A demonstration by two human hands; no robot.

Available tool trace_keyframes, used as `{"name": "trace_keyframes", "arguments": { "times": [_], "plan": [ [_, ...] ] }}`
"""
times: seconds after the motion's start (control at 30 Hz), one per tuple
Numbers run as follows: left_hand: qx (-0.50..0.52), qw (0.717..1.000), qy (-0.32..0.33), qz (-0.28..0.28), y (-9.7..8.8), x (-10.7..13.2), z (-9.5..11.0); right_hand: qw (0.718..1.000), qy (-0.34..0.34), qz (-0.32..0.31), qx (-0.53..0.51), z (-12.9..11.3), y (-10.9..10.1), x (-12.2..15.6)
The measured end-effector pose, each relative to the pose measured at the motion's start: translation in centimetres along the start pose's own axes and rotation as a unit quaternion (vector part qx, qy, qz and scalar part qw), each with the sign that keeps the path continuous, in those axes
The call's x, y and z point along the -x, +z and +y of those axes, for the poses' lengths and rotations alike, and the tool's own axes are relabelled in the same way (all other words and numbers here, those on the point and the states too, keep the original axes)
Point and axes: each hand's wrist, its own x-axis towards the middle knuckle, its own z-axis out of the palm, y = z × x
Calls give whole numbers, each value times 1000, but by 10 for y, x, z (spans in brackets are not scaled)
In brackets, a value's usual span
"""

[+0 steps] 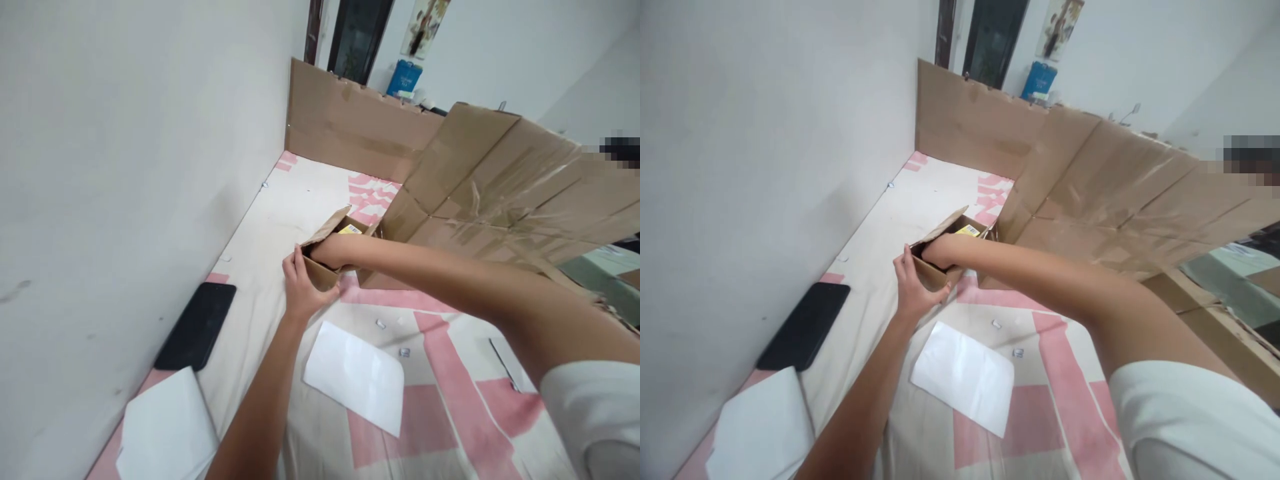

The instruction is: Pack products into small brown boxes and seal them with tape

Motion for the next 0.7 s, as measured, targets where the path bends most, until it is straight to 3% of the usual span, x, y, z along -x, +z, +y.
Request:
{"name": "trace_keyframes", "arguments": {
  "times": [0.1,0.2,0.33,0.47,0.53,0.7],
  "plan": [
    [4,1000,1,2,0,0,0,991,-54,-31,115,2,0,4],
    [11,1000,0,-9,-1,1,-1,992,-66,-44,94,5,-5,12],
    [36,999,-5,-15,-2,1,-2,992,-13,-87,-86,10,-11,8],
    [41,999,-8,-2,-1,-1,-4,932,75,-167,-314,14,-12,2],
    [40,999,-11,6,-2,-3,-5,917,77,-136,-367,14,-10,5],
    [38,999,-24,-3,-5,-5,-5,942,-5,61,-330,17,-19,26]
  ]
}}
